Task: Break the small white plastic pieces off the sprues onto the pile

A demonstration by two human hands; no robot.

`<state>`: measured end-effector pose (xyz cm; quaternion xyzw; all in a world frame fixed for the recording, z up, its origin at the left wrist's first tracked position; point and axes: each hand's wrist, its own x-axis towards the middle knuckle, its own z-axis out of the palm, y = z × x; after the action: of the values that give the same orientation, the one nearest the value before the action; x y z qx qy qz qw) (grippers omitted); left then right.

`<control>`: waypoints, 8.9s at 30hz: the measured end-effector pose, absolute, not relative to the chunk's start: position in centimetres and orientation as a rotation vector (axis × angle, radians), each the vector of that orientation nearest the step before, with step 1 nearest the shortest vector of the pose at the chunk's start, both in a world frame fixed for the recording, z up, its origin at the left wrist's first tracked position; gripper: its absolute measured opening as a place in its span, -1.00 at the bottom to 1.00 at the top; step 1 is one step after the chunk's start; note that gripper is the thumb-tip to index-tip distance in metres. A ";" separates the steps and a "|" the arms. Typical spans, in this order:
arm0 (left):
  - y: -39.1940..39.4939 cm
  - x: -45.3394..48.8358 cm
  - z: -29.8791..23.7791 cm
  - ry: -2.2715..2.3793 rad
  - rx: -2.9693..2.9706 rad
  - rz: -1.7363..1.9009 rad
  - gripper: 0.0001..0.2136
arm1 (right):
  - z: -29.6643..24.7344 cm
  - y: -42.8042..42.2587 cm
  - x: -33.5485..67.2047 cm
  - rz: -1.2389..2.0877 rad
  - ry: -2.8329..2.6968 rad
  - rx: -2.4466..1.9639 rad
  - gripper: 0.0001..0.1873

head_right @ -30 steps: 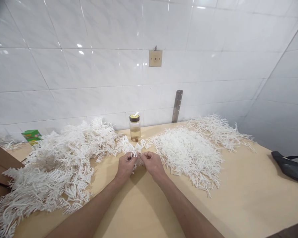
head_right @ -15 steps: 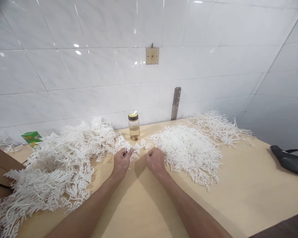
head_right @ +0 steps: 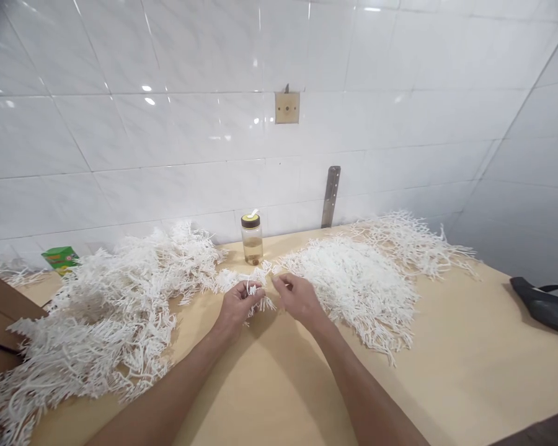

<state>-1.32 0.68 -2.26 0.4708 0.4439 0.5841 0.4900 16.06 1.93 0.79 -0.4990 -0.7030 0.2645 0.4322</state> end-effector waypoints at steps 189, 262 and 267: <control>0.1 -0.3 -2.2 1.411 1.387 1.396 -0.69 | -0.7 1.2 13.1 0.183 -1.970 -1.334 -0.75; -0.4 -0.9 0.0 1.160 1.209 1.004 -0.74 | 0.2 1.2 15.2 0.285 -2.157 -1.253 -0.88; -0.4 -1.0 0.1 1.180 1.211 0.960 -0.73 | 0.4 1.2 15.2 0.301 -2.176 -1.283 -0.89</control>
<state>-0.96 -0.40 0.10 0.5145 0.5014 0.4080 0.5634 15.21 1.19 0.43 -0.4818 -0.8176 0.1132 0.2943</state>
